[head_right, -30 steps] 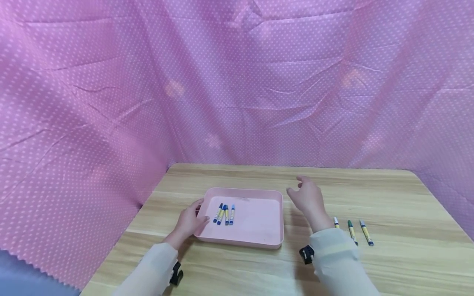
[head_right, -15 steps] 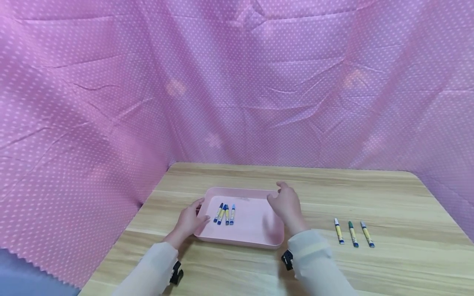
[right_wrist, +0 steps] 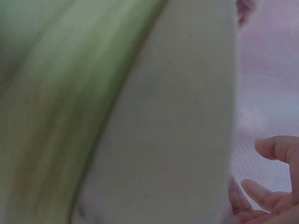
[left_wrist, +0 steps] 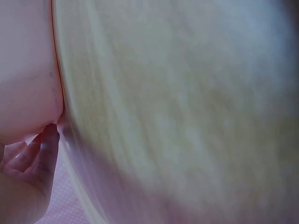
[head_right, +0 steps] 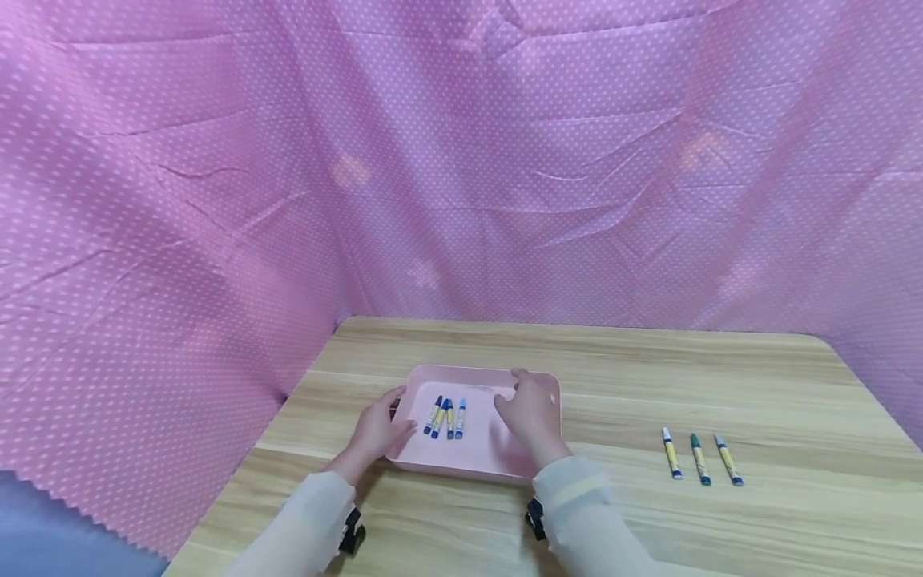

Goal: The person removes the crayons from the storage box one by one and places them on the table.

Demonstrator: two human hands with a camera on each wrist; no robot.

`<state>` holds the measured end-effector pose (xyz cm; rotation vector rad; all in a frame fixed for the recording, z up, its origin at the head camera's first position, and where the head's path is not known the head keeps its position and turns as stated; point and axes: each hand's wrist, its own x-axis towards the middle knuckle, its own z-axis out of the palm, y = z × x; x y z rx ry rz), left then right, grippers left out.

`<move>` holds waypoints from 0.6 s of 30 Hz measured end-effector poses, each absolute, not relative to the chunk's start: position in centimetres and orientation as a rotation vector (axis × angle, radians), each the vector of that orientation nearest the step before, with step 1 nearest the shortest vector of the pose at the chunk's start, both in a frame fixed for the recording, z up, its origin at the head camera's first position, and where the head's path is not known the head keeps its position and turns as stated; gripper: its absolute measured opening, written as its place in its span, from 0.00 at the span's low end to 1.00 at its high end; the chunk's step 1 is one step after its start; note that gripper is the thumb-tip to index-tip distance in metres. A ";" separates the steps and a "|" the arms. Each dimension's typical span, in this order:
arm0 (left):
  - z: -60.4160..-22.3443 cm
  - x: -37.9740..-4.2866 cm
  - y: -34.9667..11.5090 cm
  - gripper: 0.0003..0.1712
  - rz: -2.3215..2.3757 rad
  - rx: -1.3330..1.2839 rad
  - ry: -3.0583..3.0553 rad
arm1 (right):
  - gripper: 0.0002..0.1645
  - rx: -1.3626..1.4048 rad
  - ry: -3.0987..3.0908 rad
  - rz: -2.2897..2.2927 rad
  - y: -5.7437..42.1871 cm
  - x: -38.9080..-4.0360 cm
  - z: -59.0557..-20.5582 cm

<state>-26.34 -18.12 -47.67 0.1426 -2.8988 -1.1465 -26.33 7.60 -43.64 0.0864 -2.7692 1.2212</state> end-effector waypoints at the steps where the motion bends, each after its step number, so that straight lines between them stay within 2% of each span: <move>1: -47.7 -26.3 -18.1 0.42 -1.149 0.146 -2.899 | 0.34 0.083 -2.775 1.226 7.2 -26.3 -43.8; 18: -47.6 -26.3 -17.9 0.43 -1.167 0.180 -2.893 | 0.33 0.033 -2.872 1.224 2.5 -26.4 -46.4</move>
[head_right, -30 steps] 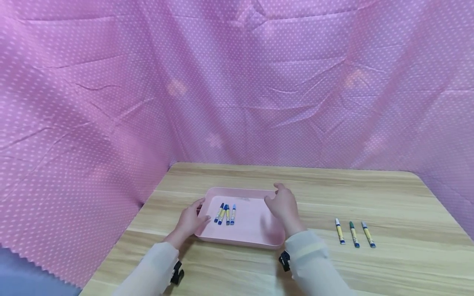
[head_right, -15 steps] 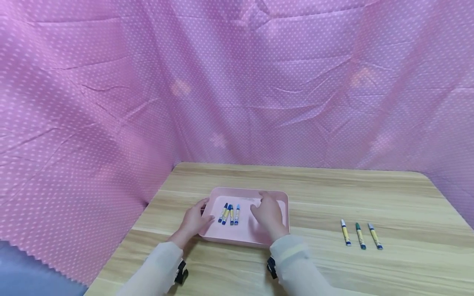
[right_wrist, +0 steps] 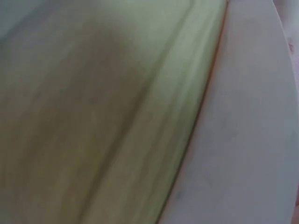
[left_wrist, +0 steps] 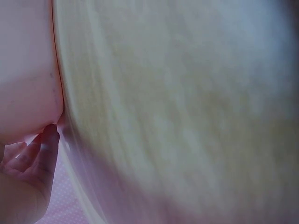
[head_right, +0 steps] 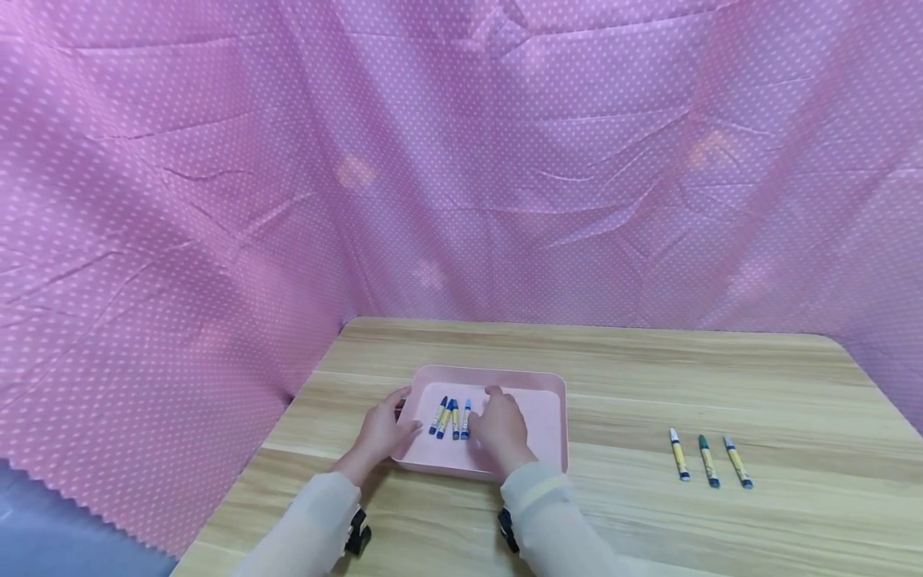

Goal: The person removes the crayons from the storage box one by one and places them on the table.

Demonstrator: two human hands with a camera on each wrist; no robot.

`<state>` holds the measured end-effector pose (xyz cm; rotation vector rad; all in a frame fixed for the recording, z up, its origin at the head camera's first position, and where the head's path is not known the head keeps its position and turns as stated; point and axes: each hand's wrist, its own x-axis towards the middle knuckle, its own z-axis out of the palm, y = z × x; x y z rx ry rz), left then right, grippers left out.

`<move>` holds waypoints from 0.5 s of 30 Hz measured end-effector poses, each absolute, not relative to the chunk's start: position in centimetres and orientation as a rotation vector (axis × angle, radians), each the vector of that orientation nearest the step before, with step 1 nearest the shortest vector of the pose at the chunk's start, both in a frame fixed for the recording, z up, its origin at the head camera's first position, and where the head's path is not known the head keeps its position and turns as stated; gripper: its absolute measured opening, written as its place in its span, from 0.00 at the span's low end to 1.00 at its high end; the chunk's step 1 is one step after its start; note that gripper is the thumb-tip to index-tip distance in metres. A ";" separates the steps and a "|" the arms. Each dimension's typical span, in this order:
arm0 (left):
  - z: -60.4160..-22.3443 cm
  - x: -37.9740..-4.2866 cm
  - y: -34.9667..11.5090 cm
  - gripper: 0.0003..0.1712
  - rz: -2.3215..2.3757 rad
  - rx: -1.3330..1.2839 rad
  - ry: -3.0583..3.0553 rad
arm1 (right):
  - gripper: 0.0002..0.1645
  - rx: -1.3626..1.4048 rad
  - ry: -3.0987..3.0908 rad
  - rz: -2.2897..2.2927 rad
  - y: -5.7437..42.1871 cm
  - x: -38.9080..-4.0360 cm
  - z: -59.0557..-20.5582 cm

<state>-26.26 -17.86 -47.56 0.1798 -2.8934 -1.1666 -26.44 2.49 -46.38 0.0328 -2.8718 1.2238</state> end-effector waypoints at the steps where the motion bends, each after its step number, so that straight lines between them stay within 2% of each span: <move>1: -47.6 -26.2 -17.8 0.43 -1.168 0.182 -2.892 | 0.33 0.030 -2.876 1.222 2.3 -26.4 -46.5; 15: -47.5 -26.0 -18.0 0.42 -1.148 0.181 -2.893 | 0.35 -0.102 -2.951 1.215 0.2 -26.5 -47.0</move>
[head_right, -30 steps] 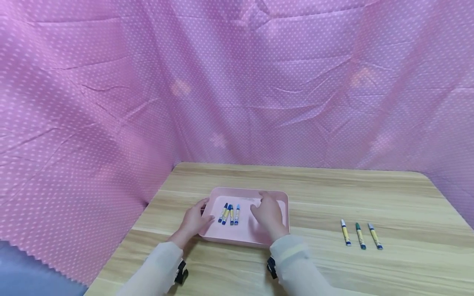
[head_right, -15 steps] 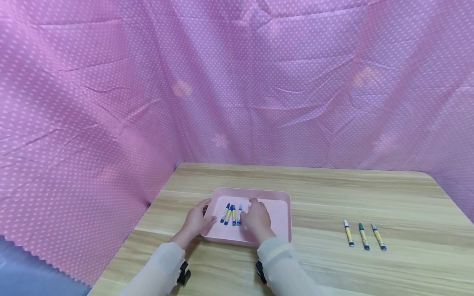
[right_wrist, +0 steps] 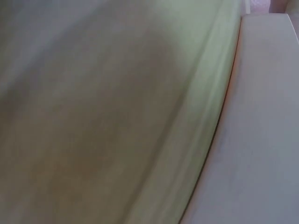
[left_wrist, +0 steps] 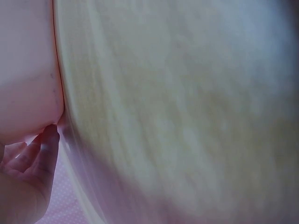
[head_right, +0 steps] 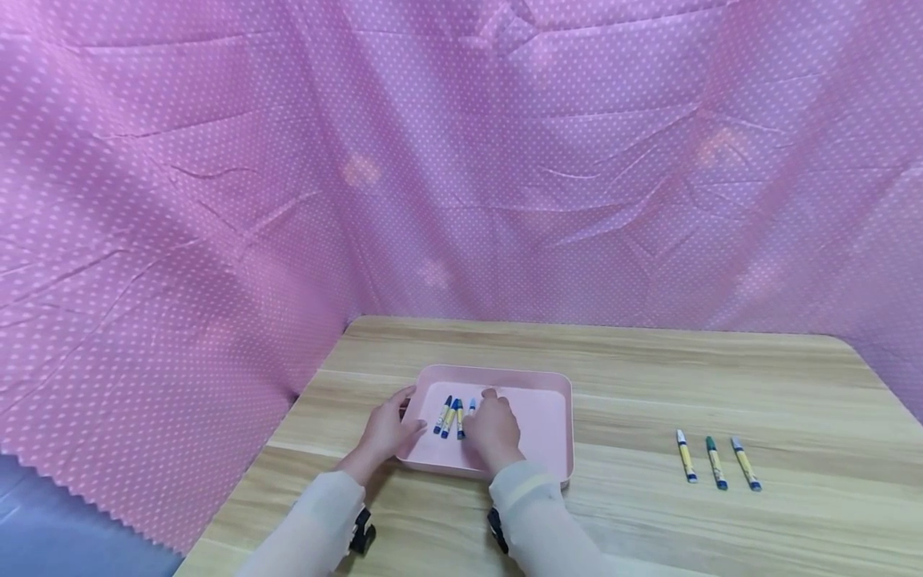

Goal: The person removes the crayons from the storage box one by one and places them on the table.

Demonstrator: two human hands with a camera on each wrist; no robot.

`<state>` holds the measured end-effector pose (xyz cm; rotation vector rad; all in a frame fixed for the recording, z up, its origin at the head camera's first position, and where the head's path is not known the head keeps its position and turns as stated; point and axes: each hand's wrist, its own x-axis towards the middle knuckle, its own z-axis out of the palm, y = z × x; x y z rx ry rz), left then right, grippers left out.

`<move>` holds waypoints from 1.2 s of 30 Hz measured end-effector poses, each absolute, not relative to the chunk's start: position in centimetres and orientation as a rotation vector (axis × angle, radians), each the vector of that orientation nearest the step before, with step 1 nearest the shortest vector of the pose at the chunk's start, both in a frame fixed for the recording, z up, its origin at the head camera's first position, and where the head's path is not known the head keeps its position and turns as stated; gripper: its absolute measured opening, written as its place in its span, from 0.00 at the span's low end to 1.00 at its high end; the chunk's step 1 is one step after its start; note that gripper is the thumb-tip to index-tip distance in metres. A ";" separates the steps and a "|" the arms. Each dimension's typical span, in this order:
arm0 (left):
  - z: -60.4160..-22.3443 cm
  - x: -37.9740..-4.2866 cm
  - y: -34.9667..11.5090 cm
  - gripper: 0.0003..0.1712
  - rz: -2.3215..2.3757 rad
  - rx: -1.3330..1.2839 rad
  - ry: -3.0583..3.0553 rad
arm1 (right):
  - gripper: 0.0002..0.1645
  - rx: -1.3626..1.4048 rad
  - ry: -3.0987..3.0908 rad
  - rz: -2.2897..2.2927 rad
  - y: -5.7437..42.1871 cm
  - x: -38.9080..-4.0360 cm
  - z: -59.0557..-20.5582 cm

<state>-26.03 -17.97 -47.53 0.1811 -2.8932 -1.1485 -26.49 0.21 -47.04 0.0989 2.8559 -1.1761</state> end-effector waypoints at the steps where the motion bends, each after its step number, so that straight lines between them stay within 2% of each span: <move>1: -47.5 -26.0 -18.0 0.42 -1.149 0.180 -2.895 | 0.35 0.111 2.851 -1.171 0.1 -26.5 -47.1; 13: -47.9 -26.3 -18.2 0.42 -1.103 0.125 -2.892 | 0.33 0.159 2.852 -1.086 -0.5 -27.1 -47.5; 29: -47.8 -26.2 -17.8 0.42 -1.164 0.189 -2.884 | 0.17 0.113 2.840 -1.107 0.0 -26.8 -47.1; 36: -47.5 -26.1 -17.7 0.41 -1.158 0.196 -2.889 | 0.17 0.176 2.729 -1.285 0.5 -27.0 -47.3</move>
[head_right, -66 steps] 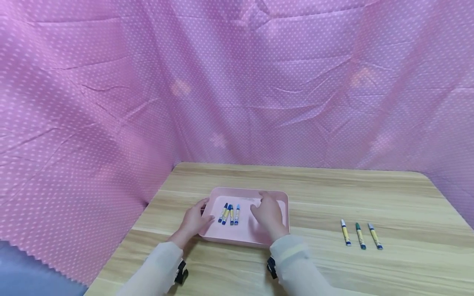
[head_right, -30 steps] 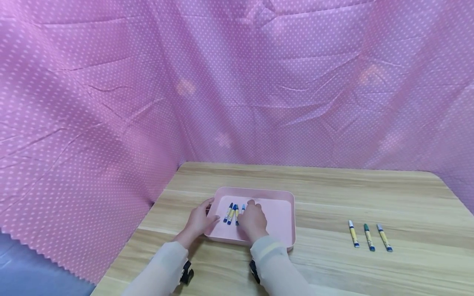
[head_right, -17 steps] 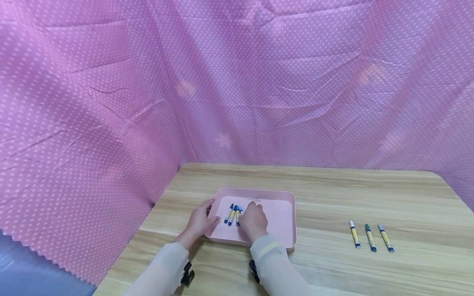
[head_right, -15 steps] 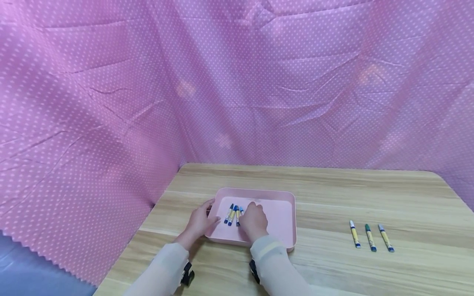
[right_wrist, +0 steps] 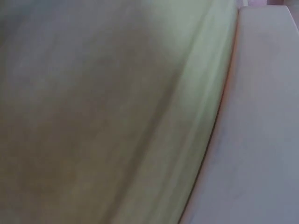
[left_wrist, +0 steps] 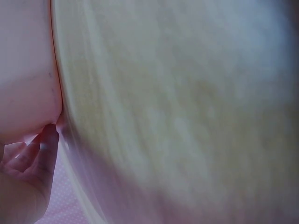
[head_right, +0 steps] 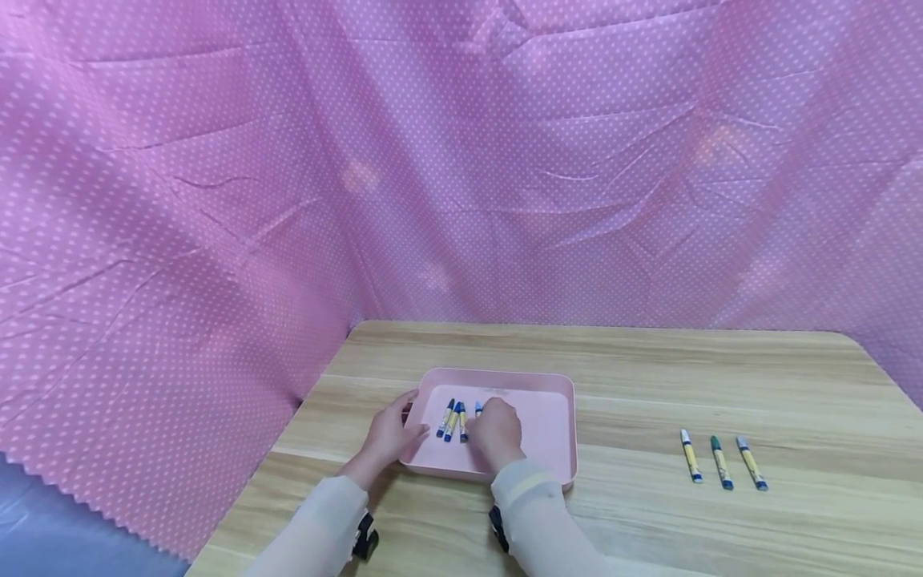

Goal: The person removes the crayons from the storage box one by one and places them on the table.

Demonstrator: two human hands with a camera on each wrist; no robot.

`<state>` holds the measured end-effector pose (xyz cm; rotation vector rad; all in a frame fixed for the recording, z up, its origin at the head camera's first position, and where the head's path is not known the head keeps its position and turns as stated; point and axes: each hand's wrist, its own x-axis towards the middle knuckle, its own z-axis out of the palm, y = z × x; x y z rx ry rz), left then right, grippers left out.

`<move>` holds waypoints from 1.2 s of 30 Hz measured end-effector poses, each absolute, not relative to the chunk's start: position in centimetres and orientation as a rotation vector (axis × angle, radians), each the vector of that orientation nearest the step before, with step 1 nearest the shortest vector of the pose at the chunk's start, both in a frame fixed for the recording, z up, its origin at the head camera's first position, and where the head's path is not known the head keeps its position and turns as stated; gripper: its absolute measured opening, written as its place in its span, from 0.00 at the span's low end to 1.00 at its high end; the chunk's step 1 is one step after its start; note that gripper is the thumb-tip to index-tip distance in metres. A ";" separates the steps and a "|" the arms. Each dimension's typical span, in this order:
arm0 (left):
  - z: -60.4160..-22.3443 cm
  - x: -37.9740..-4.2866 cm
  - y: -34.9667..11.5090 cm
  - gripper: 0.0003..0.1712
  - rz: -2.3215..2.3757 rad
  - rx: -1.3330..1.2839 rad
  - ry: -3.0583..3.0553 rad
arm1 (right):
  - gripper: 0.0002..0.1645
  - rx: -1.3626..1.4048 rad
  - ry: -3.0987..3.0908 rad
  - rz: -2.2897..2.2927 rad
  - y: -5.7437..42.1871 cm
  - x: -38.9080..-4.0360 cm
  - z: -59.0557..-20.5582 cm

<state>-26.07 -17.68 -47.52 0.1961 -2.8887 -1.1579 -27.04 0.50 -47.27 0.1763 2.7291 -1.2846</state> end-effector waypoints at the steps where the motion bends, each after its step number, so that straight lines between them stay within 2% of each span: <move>1: -47.5 -26.1 -17.7 0.41 -1.159 0.196 -2.889 | 0.17 0.179 2.712 -1.312 0.6 -27.1 -47.3; 14: -47.3 -26.1 -17.4 0.42 -1.151 0.200 -2.896 | 0.16 0.083 2.609 -1.526 2.7 -27.4 -47.2; 28: -47.7 -26.1 -17.5 0.42 -1.164 0.209 -2.890 | 0.21 -0.077 2.563 -1.806 5.4 -27.4 -44.7; 36: -47.9 -26.1 -17.9 0.41 -1.186 0.195 -2.879 | 0.22 -0.070 2.508 -1.889 6.7 -27.5 -43.2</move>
